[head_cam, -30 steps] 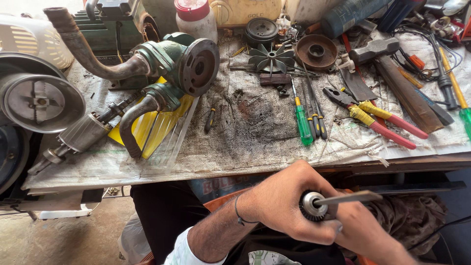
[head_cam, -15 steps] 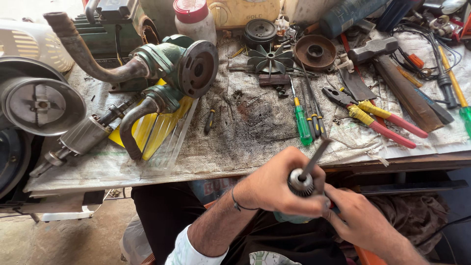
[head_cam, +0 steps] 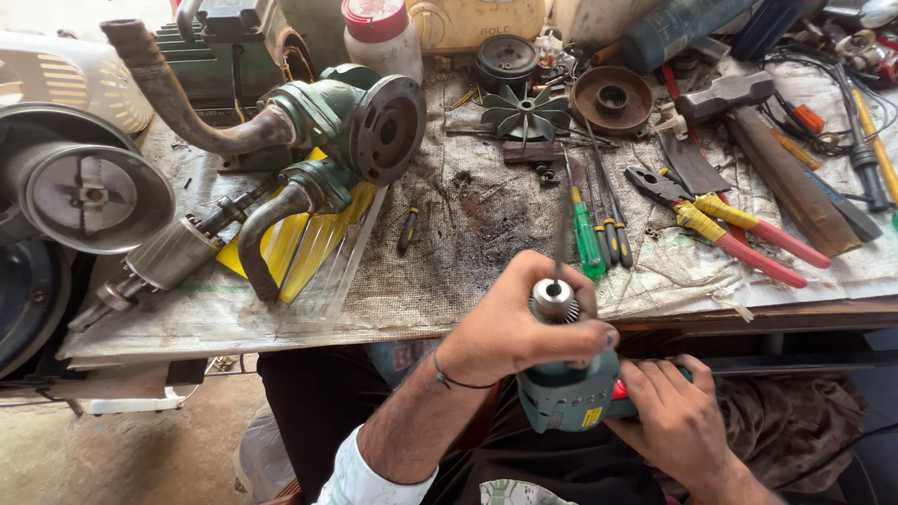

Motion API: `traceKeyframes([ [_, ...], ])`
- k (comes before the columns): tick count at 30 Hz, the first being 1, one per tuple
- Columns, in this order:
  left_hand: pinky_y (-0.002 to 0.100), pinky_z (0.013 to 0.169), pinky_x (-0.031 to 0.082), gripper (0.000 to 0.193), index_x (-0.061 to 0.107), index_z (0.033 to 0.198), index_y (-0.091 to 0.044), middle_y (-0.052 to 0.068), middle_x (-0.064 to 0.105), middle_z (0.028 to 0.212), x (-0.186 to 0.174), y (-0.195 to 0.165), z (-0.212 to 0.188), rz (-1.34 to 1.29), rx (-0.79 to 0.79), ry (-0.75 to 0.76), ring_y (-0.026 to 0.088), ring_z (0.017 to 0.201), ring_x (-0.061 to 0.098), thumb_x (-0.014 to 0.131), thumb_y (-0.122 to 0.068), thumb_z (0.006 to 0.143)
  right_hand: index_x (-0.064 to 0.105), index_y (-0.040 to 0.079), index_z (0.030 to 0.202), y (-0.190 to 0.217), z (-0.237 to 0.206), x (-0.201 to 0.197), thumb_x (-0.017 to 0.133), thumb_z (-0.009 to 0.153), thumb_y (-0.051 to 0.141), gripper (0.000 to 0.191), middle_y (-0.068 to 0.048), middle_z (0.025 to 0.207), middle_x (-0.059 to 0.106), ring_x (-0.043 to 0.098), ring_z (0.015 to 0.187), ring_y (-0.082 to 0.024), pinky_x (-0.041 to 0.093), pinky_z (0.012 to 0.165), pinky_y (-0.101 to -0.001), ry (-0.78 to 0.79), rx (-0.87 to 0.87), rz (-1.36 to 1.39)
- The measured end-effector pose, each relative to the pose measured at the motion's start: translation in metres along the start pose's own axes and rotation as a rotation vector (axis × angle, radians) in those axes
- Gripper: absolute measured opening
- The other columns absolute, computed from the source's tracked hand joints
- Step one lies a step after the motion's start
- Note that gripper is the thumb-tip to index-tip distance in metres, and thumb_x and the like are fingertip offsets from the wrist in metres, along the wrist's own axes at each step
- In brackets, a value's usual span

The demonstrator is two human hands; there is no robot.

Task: The person holds a green pump housing on a cluttered workbench and operates a corded power drill with a long bit inserted into the housing's flange opening, working it for an extended period. They then remove the bit, fit a flat file-like bit into the chuck, and resume working the housing opening.

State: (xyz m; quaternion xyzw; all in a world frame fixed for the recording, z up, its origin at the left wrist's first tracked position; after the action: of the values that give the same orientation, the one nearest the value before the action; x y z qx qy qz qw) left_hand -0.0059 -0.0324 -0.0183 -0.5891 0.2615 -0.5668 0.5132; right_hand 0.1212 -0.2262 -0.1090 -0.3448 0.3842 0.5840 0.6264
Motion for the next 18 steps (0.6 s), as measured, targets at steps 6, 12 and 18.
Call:
traceKeyframes([
  [6,0.019,0.061,0.046,0.022,0.065,0.071,-0.002,-0.001,0.066,0.067,-0.002,-0.012,0.0,0.129,0.077,0.083,0.002,0.063,0.06,0.08,-0.008,0.086,0.061,0.002,0.119,0.006,0.006,0.001,0.086,0.054,0.029,0.075,-0.008,0.088,0.068,0.066,0.082,-0.026,0.041,0.091,-0.0487,-0.036,0.05,0.031],
  [12,0.017,0.058,0.05,0.016,0.065,0.077,-0.009,-0.004,0.067,0.066,0.001,-0.01,0.0,0.035,-0.072,-0.103,0.001,0.062,0.062,0.08,-0.009,0.073,0.062,0.0,0.119,0.006,0.006,0.003,0.085,0.052,0.027,0.076,-0.007,0.084,0.069,0.067,0.077,-0.024,0.041,0.091,-0.0492,-0.042,0.072,0.014],
  [18,0.02,0.056,0.047,0.018,0.065,0.073,-0.002,0.001,0.066,0.067,0.002,-0.013,0.004,0.069,0.062,0.042,0.004,0.061,0.06,0.076,-0.009,0.086,0.062,0.001,0.12,0.006,0.005,0.0,0.084,0.055,0.028,0.074,-0.006,0.086,0.069,0.068,0.078,-0.023,0.039,0.092,-0.0475,-0.077,0.052,0.001],
])
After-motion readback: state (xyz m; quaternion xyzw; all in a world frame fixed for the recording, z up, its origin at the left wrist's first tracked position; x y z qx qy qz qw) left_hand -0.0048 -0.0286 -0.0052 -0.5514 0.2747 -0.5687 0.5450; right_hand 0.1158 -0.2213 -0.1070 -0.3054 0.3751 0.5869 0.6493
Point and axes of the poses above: each hand's wrist, its own z-axis towards the middle knuckle, its own x-axis out of the palm, y = z × x, the point moved 3 cm from there along z, towards the middle knuckle
